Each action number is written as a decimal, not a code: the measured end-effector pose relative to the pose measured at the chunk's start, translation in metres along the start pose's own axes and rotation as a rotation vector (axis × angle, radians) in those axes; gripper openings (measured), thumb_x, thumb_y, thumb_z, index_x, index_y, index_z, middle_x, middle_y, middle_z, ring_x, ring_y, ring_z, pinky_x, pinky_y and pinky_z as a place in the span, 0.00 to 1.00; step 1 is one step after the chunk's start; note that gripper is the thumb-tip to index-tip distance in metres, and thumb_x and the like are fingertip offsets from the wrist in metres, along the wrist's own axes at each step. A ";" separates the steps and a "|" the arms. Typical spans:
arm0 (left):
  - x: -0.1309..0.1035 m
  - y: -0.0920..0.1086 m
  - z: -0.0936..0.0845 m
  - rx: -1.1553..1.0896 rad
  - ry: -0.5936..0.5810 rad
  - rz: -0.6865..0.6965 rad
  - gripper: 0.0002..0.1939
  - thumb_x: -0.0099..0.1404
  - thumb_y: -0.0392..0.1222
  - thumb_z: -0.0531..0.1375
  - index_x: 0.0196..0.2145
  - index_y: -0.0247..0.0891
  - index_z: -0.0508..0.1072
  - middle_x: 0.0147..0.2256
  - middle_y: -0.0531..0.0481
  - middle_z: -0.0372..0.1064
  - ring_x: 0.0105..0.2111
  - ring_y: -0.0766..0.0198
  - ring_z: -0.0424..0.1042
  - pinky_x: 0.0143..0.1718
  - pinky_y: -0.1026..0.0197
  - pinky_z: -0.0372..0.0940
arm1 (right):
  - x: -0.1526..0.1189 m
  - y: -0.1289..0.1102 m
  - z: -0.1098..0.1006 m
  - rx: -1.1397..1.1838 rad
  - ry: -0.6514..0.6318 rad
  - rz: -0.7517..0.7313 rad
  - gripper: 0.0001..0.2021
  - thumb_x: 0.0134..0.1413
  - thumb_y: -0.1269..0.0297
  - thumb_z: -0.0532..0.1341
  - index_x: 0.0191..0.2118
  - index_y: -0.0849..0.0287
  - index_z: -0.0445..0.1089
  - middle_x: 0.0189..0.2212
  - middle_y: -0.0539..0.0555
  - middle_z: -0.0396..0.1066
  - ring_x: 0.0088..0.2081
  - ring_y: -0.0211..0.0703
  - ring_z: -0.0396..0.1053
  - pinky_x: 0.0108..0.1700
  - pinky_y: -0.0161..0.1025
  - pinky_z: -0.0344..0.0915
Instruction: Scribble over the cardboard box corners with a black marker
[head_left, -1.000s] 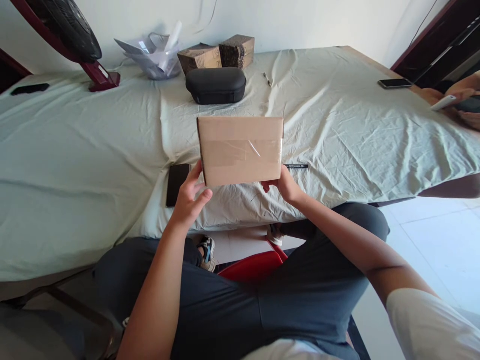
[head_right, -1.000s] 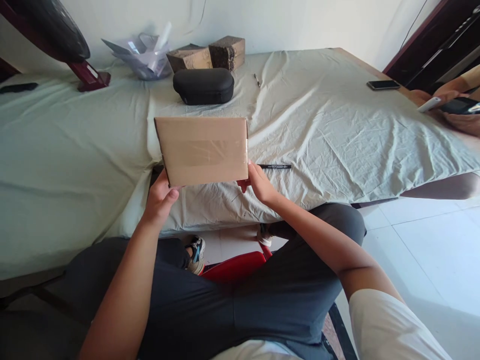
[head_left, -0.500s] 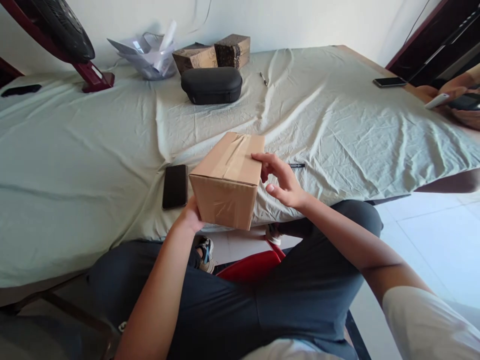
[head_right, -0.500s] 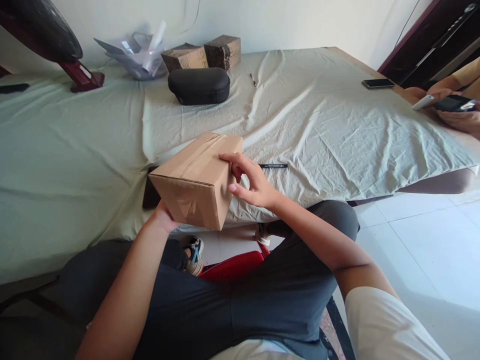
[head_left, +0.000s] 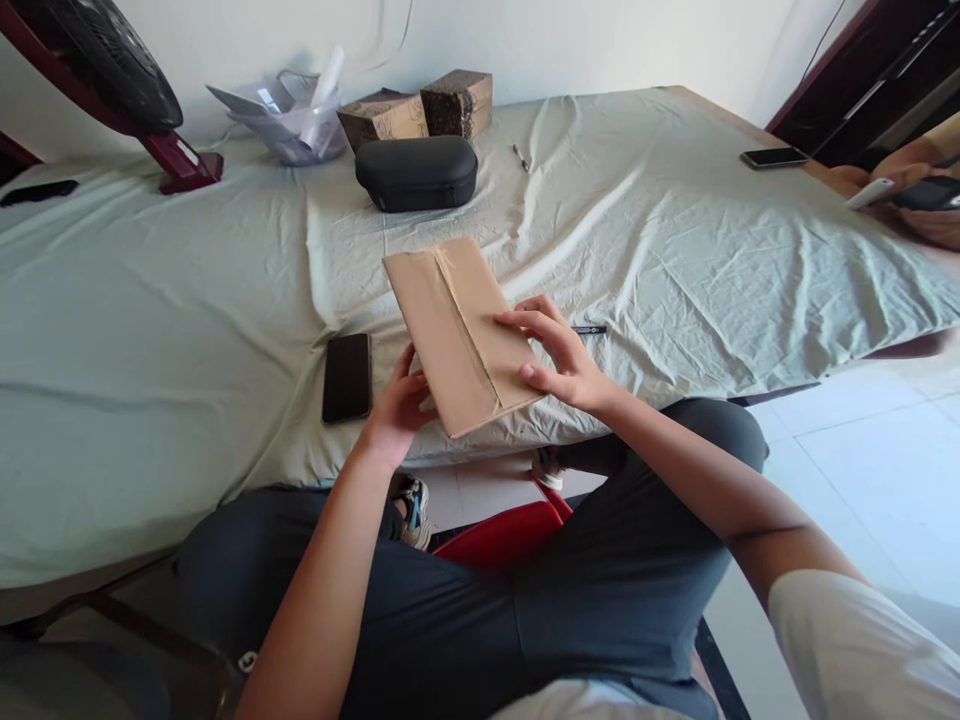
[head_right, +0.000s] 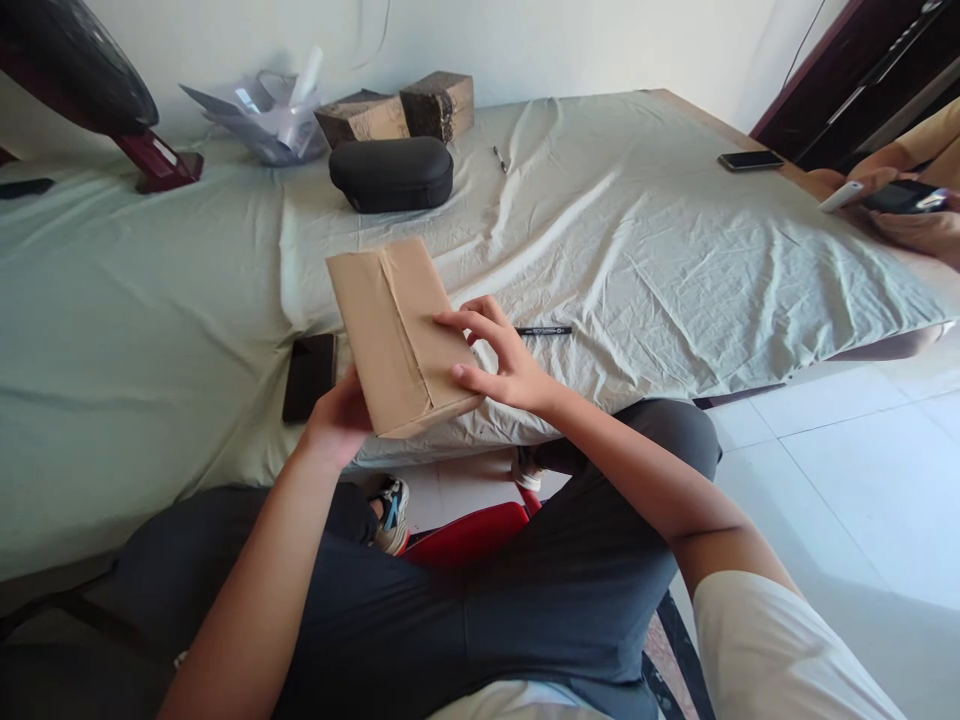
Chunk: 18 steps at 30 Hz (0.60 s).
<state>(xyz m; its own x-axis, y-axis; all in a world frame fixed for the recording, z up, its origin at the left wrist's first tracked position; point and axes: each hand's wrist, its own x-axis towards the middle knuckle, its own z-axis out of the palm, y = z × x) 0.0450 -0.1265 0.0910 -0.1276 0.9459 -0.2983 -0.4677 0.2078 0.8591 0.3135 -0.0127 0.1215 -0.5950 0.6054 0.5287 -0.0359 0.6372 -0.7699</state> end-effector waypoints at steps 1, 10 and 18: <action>-0.001 0.001 0.000 0.000 0.007 0.007 0.46 0.59 0.60 0.79 0.70 0.53 0.72 0.57 0.45 0.81 0.58 0.47 0.80 0.46 0.54 0.77 | 0.000 0.000 0.000 -0.009 -0.016 0.000 0.36 0.66 0.35 0.69 0.72 0.46 0.74 0.60 0.60 0.71 0.63 0.59 0.70 0.63 0.56 0.77; 0.013 -0.016 -0.002 0.294 0.304 0.520 0.71 0.43 0.67 0.85 0.78 0.58 0.58 0.74 0.38 0.61 0.64 0.45 0.73 0.55 0.51 0.77 | -0.006 0.013 0.004 -0.032 -0.096 0.192 0.69 0.56 0.32 0.76 0.88 0.48 0.34 0.87 0.64 0.45 0.85 0.71 0.47 0.85 0.68 0.50; -0.017 0.005 0.003 0.517 0.179 0.821 0.36 0.65 0.61 0.75 0.66 0.47 0.77 0.58 0.41 0.72 0.53 0.52 0.76 0.51 0.54 0.76 | -0.006 0.007 -0.001 0.122 -0.090 0.270 0.61 0.63 0.29 0.69 0.88 0.41 0.34 0.80 0.65 0.62 0.74 0.65 0.70 0.72 0.68 0.73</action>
<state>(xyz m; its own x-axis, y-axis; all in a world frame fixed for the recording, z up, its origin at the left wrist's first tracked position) 0.0471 -0.1406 0.1014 -0.3920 0.8024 0.4500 0.2593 -0.3729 0.8909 0.3177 -0.0114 0.1127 -0.6645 0.6968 0.2699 0.0398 0.3937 -0.9184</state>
